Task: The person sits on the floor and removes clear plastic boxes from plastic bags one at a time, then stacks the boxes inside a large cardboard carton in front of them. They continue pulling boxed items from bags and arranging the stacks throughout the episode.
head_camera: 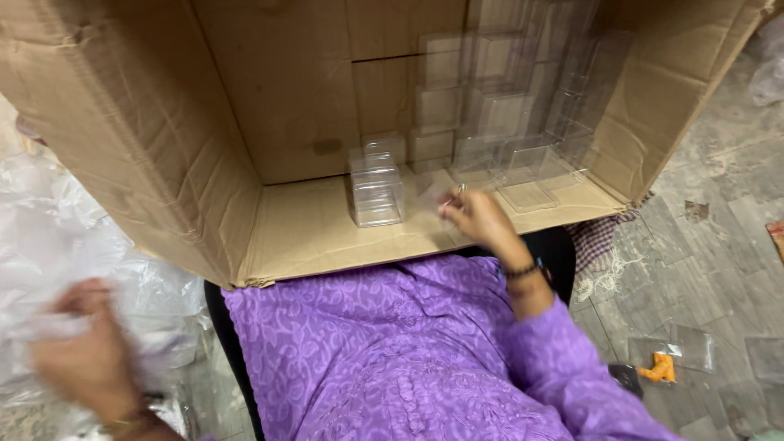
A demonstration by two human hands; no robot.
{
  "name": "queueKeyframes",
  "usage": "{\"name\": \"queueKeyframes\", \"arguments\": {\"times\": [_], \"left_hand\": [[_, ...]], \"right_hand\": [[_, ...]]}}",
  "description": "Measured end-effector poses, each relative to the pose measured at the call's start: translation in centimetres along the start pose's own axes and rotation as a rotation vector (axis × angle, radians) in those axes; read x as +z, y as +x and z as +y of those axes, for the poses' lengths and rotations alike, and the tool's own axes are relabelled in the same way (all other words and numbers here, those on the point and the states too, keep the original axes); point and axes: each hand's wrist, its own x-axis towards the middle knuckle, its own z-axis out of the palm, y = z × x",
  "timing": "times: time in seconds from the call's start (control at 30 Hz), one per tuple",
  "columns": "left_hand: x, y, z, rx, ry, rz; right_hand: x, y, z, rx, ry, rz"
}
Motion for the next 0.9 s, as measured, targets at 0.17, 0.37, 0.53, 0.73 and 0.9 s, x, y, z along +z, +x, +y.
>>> {"name": "queueKeyframes", "arguments": {"times": [0.17, 0.37, 0.53, 0.73, 0.9], "left_hand": [[14.3, -11.9, 12.9, 0.072, -0.551, -0.878], [17.0, -10.6, 17.2, -0.292, -1.187, -1.092], [16.1, -9.6, 14.8, -0.976, -1.696, -1.239], [15.3, -11.8, 11.5, -0.871, -1.336, -1.141], [16.3, -11.0, 13.8, -0.665, -1.109, -1.009]], "right_hand": [[4.4, -7.6, -7.0, -0.334, 0.533, -0.200], [2.8, -2.3, -2.8, -0.069, 0.690, -0.293], [0.4, 6.5, 8.6, -0.332, -0.896, 0.228], [-0.6, 6.2, 8.3, -0.247, -0.525, 0.253], [2.2, -1.3, -2.5, -0.244, 0.532, 0.451]]}}
